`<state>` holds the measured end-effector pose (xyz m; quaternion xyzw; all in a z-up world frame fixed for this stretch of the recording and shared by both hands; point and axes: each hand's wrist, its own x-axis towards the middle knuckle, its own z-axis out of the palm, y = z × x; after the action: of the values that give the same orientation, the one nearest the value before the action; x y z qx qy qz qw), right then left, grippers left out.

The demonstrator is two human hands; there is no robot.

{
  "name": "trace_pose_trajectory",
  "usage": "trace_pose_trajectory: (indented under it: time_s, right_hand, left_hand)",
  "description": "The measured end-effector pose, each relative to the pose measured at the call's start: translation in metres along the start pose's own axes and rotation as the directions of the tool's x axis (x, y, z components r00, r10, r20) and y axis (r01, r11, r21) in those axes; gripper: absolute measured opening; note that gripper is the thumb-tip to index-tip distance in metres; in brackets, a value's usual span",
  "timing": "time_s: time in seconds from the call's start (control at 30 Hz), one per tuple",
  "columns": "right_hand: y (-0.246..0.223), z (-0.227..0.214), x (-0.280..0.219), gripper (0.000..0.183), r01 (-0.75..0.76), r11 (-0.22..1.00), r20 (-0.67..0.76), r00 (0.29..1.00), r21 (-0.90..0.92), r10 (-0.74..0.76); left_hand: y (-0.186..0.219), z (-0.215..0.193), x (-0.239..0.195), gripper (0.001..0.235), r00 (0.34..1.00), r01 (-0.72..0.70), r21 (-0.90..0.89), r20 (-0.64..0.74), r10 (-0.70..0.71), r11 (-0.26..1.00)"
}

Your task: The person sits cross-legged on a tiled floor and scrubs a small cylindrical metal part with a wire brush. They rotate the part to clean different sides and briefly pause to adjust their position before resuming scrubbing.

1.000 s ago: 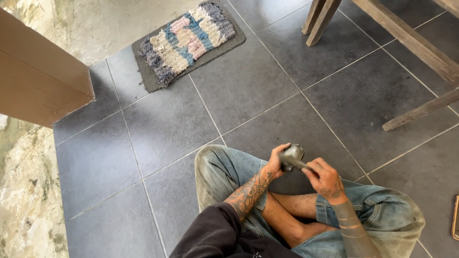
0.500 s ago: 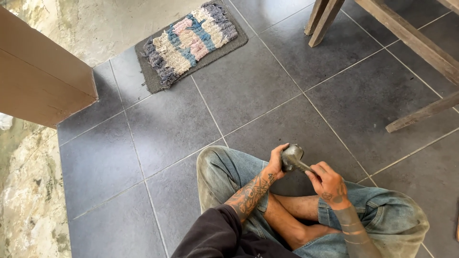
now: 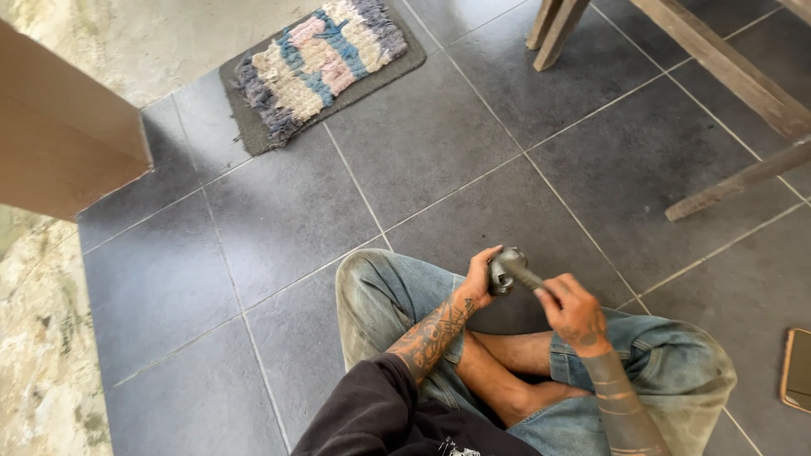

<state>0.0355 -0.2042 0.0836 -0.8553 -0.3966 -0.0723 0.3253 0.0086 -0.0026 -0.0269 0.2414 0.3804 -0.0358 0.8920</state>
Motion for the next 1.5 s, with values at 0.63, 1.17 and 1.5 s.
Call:
trace_pose_trajectory:
  time_s: [0.63, 1.17, 1.5]
  right_hand:
    - [0.009, 0.0, 0.002, 0.017, -0.014, 0.997, 0.046, 0.999, 0.069, 0.01]
    - [0.015, 0.001, 0.009, 0.013, -0.023, 0.996, 0.046, 0.999, 0.09, 0.019]
    - [0.023, -0.001, 0.009, 0.018, -0.104, 0.994, -0.014, 0.994, 0.033, 0.105]
  left_hand:
    - [0.001, 0.001, 0.002, 0.05, 0.998, 0.025, 0.012, 0.053, -0.026, 1.0]
    - [0.005, 0.003, 0.0, 0.049, 0.998, 0.054, 0.029, 0.014, -0.054, 0.998]
    - [0.014, 0.018, -0.018, 0.042, 0.999, 0.023, -0.003, -0.025, -0.023, 1.0]
